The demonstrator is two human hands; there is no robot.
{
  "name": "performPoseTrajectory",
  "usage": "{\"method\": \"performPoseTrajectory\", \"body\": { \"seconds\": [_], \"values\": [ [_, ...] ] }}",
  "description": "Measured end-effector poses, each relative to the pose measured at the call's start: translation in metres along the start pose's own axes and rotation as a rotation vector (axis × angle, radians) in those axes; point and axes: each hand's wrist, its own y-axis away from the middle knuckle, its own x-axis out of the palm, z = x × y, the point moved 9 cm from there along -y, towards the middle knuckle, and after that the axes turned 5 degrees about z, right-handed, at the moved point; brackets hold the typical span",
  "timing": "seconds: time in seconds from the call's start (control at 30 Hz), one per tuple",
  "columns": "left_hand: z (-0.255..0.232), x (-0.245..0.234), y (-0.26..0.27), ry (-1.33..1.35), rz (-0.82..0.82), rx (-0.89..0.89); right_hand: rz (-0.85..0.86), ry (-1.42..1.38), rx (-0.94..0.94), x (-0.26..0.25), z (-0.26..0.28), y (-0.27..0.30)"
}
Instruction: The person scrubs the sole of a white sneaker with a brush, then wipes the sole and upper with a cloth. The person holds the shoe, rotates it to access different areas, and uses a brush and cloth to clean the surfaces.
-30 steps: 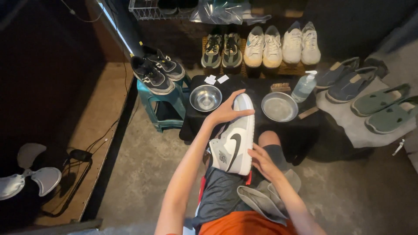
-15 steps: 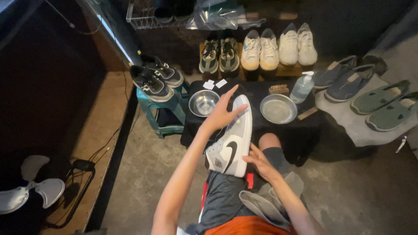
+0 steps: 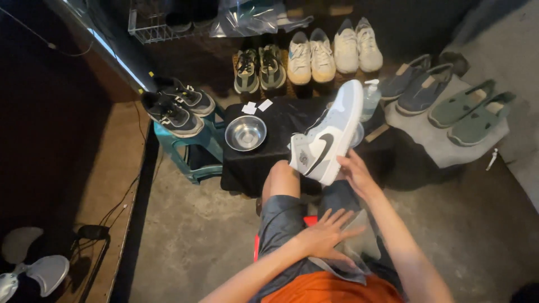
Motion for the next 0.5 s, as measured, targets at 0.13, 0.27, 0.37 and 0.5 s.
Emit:
{"method": "performPoseTrajectory", "body": {
  "seconds": [0.13,0.27,0.37,0.5],
  "values": [
    [0.052,0.036,-0.027,0.158,-0.159,0.216,0.036,-0.164,-0.115,-0.017,0.004,-0.012],
    [0.114,-0.040,0.000,0.400,-0.765,0.101,-0.020,-0.028,-0.199,-0.019,0.026,-0.003],
    [0.229,-0.034,0.008,0.374,-0.807,-0.331,0.017,-0.043,-0.225,0.000,0.047,0.002],
    [0.237,-0.090,0.048,0.634,-0.565,-0.889,0.041,-0.042,-0.228,0.012,0.052,0.004]
  ]
}}
